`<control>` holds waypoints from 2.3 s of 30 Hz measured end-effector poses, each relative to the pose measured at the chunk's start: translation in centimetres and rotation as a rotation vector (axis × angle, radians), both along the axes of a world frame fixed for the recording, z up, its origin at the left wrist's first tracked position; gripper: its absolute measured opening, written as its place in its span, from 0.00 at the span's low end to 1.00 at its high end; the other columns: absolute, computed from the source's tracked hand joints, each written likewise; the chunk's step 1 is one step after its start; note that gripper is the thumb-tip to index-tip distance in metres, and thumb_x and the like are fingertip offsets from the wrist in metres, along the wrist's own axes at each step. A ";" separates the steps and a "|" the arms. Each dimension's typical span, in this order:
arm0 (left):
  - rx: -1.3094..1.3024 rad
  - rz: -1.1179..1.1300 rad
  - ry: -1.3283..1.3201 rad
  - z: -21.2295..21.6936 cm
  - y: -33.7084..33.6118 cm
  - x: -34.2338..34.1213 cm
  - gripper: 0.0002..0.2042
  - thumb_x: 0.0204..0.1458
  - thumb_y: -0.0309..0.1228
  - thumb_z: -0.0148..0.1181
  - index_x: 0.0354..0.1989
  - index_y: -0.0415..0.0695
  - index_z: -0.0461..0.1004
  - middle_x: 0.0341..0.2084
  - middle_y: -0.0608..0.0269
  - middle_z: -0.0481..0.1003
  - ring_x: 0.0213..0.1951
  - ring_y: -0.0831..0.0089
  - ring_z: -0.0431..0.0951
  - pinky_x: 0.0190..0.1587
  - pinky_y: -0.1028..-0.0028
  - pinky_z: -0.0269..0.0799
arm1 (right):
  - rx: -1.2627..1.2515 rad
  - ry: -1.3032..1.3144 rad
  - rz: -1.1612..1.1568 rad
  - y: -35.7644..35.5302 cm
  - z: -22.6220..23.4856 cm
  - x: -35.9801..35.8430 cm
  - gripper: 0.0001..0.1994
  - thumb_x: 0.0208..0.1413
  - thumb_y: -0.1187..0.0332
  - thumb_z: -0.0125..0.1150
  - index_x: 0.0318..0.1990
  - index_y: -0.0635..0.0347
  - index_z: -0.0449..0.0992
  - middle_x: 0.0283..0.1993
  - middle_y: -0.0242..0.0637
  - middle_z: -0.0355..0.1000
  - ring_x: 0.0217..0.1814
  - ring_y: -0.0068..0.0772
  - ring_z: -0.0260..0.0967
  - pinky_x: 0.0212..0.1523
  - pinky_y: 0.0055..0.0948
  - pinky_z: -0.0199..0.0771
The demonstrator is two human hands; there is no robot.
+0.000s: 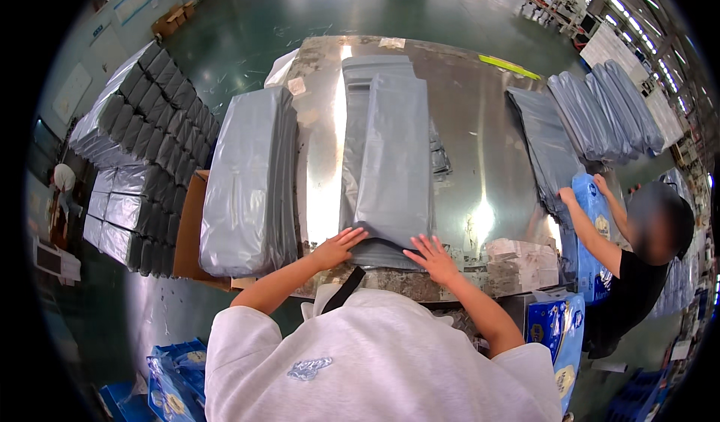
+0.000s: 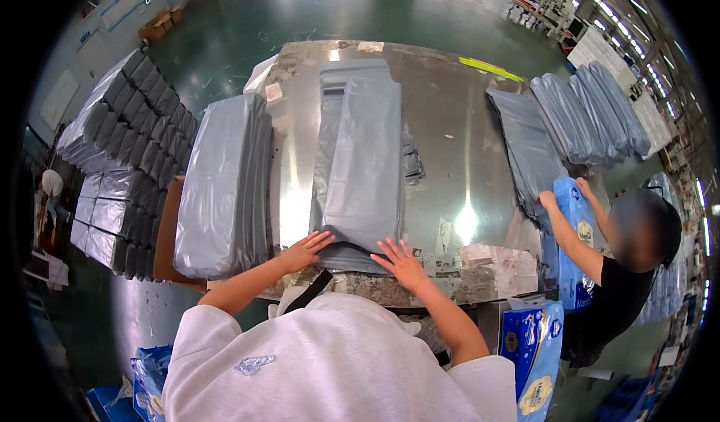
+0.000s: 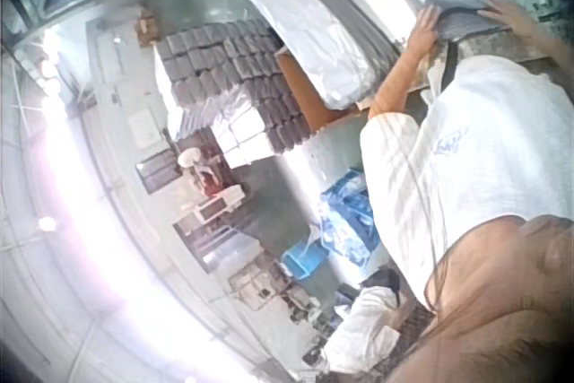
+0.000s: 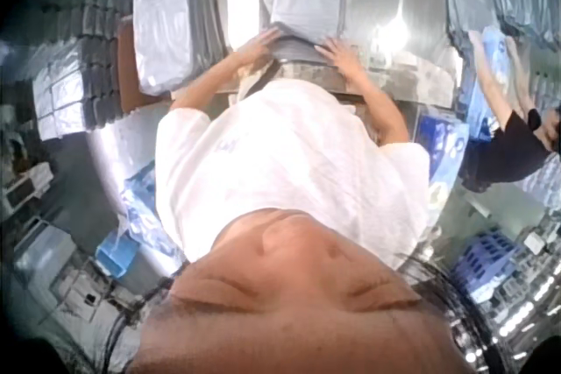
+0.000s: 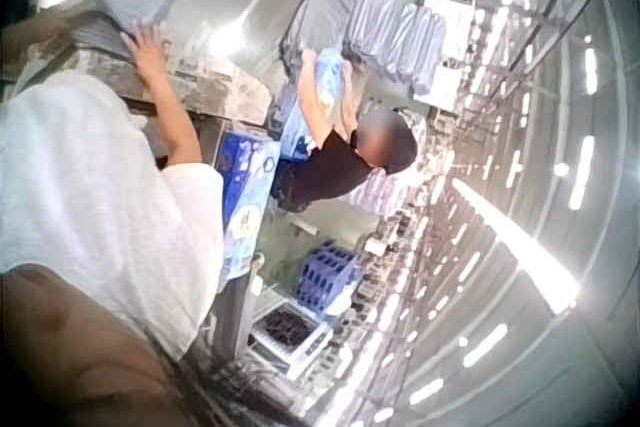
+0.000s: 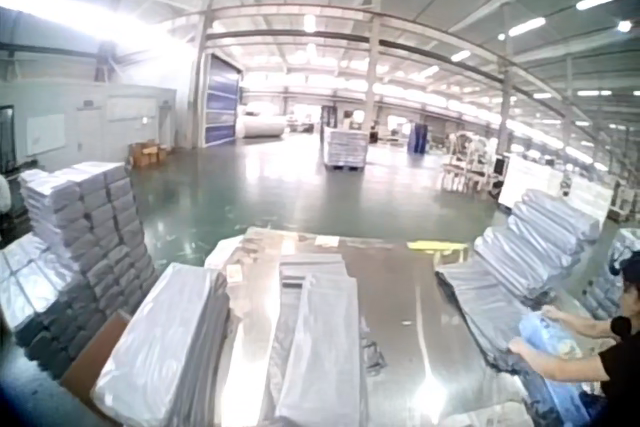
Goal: The person places packages of tissue paper into gray plastic mailer bags on a metal table, folds the top of each bag, and stacks the sealed packages. The person repeats this process for multiple items.
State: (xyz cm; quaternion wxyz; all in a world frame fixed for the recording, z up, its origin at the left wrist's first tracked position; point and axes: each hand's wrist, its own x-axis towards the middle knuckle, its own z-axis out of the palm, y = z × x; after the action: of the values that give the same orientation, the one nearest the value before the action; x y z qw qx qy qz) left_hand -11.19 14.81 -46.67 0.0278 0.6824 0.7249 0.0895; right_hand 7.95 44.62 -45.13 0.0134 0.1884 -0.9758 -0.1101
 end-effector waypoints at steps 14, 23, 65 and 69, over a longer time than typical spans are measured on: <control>-0.178 0.175 -0.824 -0.5 2.2 -11.7 0.12 0.42 0.35 0.63 0.25 0.46 0.65 0.26 0.63 0.73 0.41 0.63 0.73 0.41 0.64 0.64 | -1.141 -0.791 -0.483 10.4 -2.0 -7.6 0.22 0.43 0.69 0.49 0.50 0.56 0.71 0.49 0.38 0.69 0.52 0.31 0.63 0.59 0.35 0.53; -0.123 0.383 -0.585 -0.2 7.1 -14.7 0.11 0.42 0.36 0.63 0.29 0.45 0.70 0.24 0.58 0.74 0.29 0.59 0.74 0.31 0.66 0.67 | -1.247 -0.405 -0.615 13.1 -6.3 -11.0 0.11 0.43 0.65 0.49 0.24 0.62 0.76 0.21 0.40 0.71 0.25 0.34 0.67 0.30 0.33 0.65; 0.417 0.886 -1.970 12.2 9.7 -12.9 0.28 0.45 0.36 0.56 0.55 0.37 0.60 0.46 0.52 0.69 0.47 0.60 0.71 0.51 0.64 0.66 | -2.512 -0.665 -0.854 2.9 9.9 -17.0 0.22 0.45 0.59 0.61 0.45 0.62 0.70 0.43 0.40 0.70 0.46 0.34 0.68 0.48 0.35 0.67; 0.492 0.762 -1.851 17.9 6.2 -10.3 0.37 0.44 0.35 0.56 0.64 0.50 0.45 0.54 0.55 0.60 0.52 0.65 0.64 0.51 0.68 0.63 | -2.553 -0.577 -0.877 -0.6 10.3 -14.8 0.21 0.46 0.60 0.57 0.46 0.65 0.69 0.42 0.42 0.71 0.44 0.35 0.69 0.47 0.36 0.69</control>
State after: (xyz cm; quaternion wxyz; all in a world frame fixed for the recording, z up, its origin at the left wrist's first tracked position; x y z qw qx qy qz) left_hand -21.47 20.98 -28.74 0.4043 0.0579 0.5495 0.7289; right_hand -6.84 44.04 -34.85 -0.0610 -0.2582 -0.3464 0.8998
